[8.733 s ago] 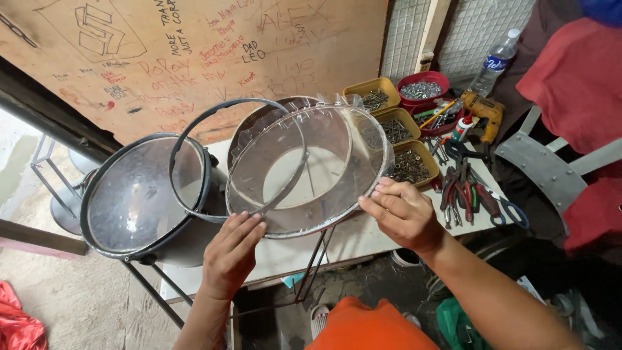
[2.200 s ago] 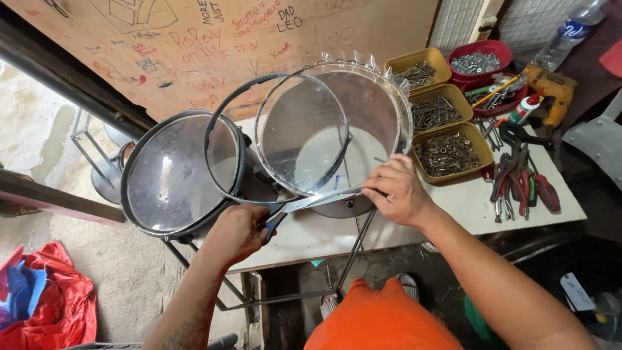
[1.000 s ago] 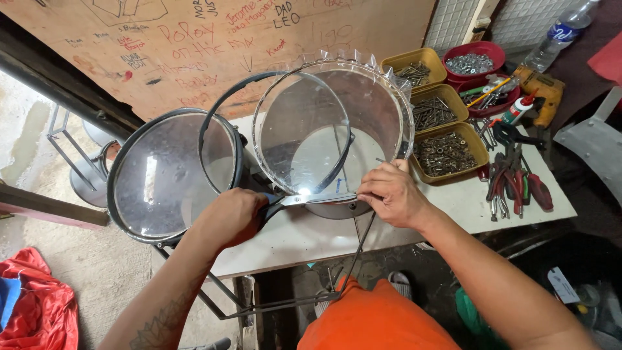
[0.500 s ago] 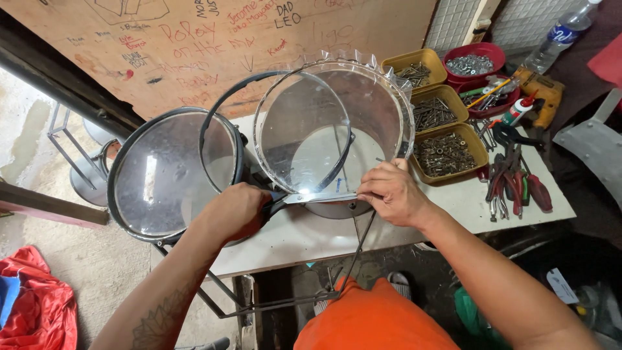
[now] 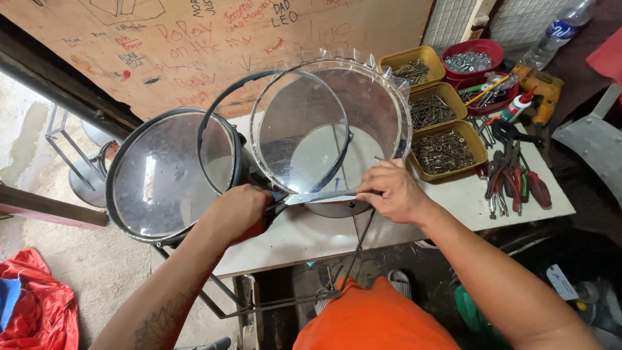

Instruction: Assembling a drum by tightening internal bolts, fitting the drum head and rim, and trimming excess material with scissors

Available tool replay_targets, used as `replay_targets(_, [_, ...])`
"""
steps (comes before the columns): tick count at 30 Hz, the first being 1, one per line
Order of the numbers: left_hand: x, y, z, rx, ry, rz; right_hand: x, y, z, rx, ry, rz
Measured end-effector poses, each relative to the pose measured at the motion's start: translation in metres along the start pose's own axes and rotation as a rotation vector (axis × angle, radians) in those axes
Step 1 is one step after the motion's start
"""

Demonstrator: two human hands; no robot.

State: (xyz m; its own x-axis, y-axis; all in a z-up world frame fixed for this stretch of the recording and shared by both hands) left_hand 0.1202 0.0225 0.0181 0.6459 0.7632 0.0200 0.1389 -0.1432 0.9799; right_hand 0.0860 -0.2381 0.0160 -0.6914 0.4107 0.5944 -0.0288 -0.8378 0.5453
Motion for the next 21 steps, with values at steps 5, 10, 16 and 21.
replay_targets(5, [-0.016, 0.011, 0.007, -0.005, 0.006, 0.070, -0.003, -0.010, 0.002, 0.036, -0.047, 0.003])
replay_targets(10, [-0.010, -0.006, 0.011, 0.002, 0.043, 0.083, 0.003, -0.008, 0.004, 0.030, -0.030, -0.032])
replay_targets(16, [-0.009, -0.014, 0.015, 0.016, 0.047, 0.090, 0.009, -0.006, 0.004, 0.020, -0.005, -0.036])
replay_targets(21, [-0.007, -0.021, 0.019, 0.004, 0.037, 0.101, 0.010, -0.006, 0.004, 0.012, -0.007, -0.041])
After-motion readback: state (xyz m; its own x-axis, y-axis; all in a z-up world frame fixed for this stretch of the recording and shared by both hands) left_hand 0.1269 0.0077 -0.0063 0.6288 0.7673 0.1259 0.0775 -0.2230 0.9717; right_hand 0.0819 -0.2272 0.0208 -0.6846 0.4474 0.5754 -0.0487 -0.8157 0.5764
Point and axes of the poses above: each hand's wrist, its own z-axis towards the middle knuckle, its own y-axis out of the back of the hand, x = y × z, the point moved 9 cm from there along z, towards the middle knuckle, and after that the axes turned 7 degrees about z, right-handed, at the moved point
